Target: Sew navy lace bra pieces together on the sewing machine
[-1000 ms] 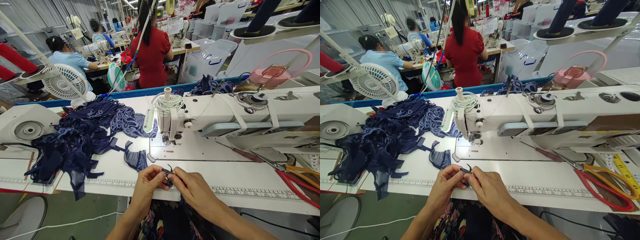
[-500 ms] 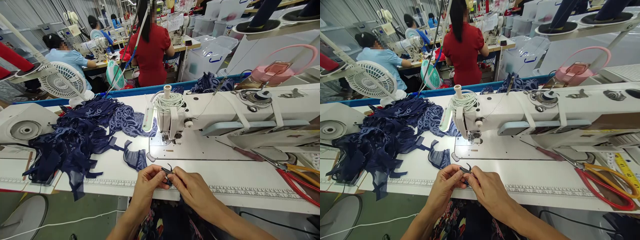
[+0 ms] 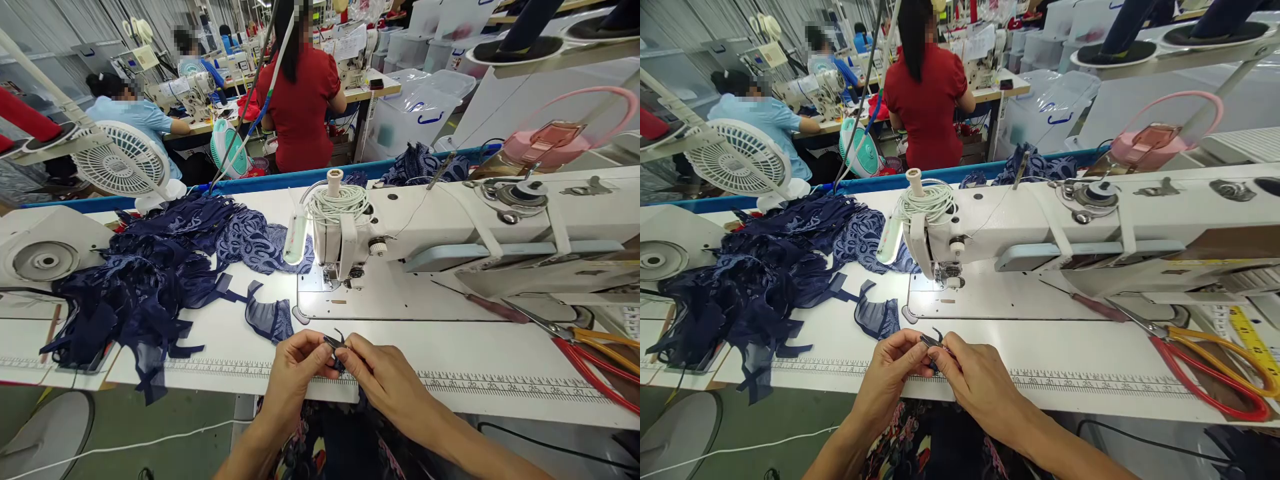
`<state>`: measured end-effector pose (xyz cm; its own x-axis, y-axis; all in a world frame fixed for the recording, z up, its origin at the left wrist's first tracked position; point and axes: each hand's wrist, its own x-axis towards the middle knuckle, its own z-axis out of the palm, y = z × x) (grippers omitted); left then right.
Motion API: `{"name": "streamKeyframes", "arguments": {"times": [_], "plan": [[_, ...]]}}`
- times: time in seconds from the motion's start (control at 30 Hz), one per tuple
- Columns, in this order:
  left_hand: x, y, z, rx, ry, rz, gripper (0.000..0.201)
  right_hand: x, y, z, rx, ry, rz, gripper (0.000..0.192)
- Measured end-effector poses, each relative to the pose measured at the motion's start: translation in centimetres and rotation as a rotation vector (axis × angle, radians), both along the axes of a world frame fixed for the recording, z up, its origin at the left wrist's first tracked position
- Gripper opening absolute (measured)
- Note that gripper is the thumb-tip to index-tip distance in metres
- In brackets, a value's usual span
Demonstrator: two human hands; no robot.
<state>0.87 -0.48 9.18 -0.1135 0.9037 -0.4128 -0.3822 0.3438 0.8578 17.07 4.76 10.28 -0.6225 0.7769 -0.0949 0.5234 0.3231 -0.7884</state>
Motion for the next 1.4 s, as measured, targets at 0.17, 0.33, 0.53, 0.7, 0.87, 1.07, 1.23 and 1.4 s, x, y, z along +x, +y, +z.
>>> {"name": "streamKeyframes", "arguments": {"times": [0.17, 0.33, 0.53, 0.7, 0.87, 1.07, 1.23, 1.4], "plan": [[0.1, 0.0, -0.1, 0.000, 0.008, -0.006, 0.028, -0.1, 0.0, -0.1, -0.003, -0.001, -0.008, 0.039], [0.2, 0.1, 0.0, -0.002, -0.024, 0.011, 0.027, -0.2, -0.1, -0.2, 0.002, 0.019, -0.017, 0.039], [0.1, -0.1, -0.1, -0.004, 0.009, -0.017, 0.025, -0.1, -0.1, -0.4, 0.001, 0.057, -0.058, 0.040], [-0.2, -0.1, 0.0, -0.008, 0.082, -0.013, 0.027, 2.5, 2.0, -1.6, 0.220, -0.130, -0.225, 0.042], [-0.7, 0.5, 0.3, 0.055, 0.166, -0.002, 0.027, 6.4, 5.1, -3.7, 0.785, -0.591, -0.380, 0.048], [0.6, 0.9, 0.2, 0.171, 0.377, -0.126, 0.024, 4.2, 3.0, -0.6, 0.626, -0.130, -0.199, 0.034], [0.7, 0.7, 0.1, 0.221, 0.550, -0.240, 0.021, 1.8, 3.0, 0.3, 0.162, 0.137, -0.216, 0.028], [-0.4, 0.6, 0.4, 0.222, 0.477, -0.171, 0.025, 2.2, 2.5, -0.9, -0.309, 0.381, -0.227, 0.033]]}}
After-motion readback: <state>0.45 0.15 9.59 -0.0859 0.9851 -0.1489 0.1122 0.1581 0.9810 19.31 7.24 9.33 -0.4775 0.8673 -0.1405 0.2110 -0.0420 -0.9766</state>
